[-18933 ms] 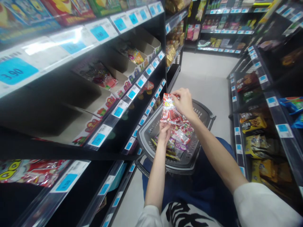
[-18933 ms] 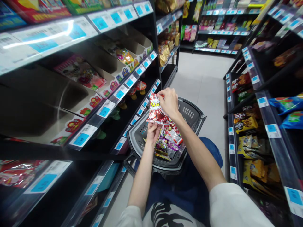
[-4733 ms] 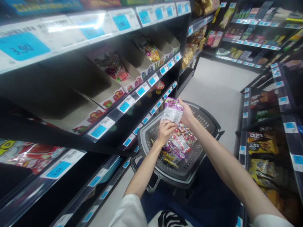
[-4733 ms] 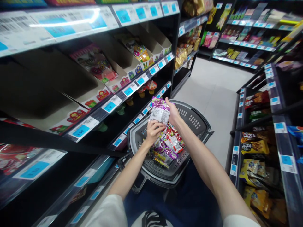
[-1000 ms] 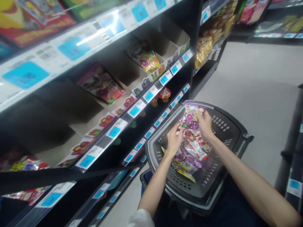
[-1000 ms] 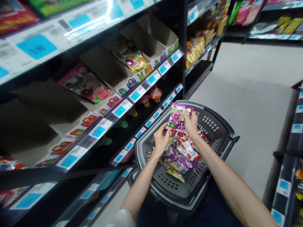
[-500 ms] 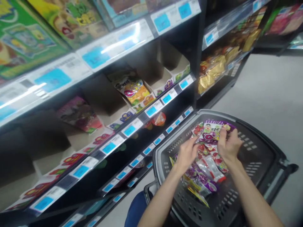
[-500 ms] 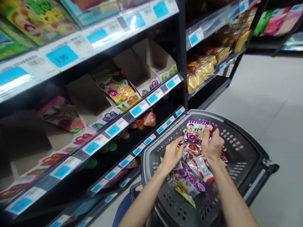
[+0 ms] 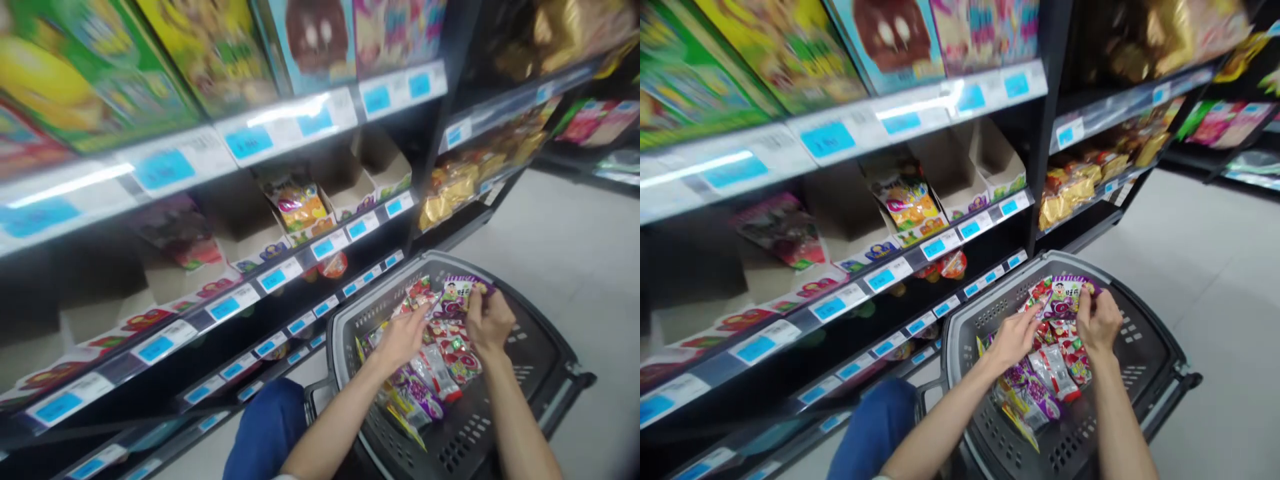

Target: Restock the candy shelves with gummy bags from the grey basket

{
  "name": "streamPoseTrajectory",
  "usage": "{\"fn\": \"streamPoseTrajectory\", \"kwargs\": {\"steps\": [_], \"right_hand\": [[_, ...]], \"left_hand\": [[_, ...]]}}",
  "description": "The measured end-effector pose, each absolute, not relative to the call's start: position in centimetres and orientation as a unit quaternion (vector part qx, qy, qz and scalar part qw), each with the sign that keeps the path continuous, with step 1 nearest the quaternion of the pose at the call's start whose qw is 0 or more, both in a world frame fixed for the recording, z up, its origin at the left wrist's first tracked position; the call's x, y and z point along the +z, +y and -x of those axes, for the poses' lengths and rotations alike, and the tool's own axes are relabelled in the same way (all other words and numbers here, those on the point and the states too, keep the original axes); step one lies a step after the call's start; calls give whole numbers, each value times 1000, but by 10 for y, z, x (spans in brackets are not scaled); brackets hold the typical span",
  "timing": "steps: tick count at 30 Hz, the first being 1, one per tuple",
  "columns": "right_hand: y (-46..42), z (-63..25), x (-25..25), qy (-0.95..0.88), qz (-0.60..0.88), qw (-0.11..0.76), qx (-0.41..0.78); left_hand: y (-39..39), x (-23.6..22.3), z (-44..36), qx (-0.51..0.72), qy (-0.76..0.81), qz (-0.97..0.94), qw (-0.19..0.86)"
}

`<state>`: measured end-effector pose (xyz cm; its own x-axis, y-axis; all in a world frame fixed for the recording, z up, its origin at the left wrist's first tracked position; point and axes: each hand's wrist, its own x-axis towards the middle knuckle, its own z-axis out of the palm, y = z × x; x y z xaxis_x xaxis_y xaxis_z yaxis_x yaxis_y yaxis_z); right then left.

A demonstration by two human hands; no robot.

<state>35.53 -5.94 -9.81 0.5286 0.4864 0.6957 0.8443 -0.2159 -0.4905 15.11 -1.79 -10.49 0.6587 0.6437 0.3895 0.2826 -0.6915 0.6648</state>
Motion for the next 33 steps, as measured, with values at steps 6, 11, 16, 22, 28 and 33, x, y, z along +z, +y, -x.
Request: {"fn": "streamPoseTrajectory", "kwargs": {"steps": [6, 11, 16, 22, 28, 33], "right_hand": [[-72, -357, -94, -423, 737, 499, -169], [-79, -364, -99, -393, 761, 515, 11], [-68, -381, -109, -342, 740, 564, 135], [-56, -395, -123, -373, 760, 528, 58], [-71, -367, -109, -340, 769, 539, 44], [-60, -330, -34, -255, 658, 706, 60]], "left_hand": [[-21, -119, -164, 320, 287, -842, 325], [-11, -85, -134, 173, 209, -922, 275], [11, -16, -55, 126, 129, -974, 140], [55, 47, 9, 279, 218, -931, -93], [104, 77, 10, 296, 294, -871, -261], [110, 78, 25, 242, 314, -889, -228]]}}
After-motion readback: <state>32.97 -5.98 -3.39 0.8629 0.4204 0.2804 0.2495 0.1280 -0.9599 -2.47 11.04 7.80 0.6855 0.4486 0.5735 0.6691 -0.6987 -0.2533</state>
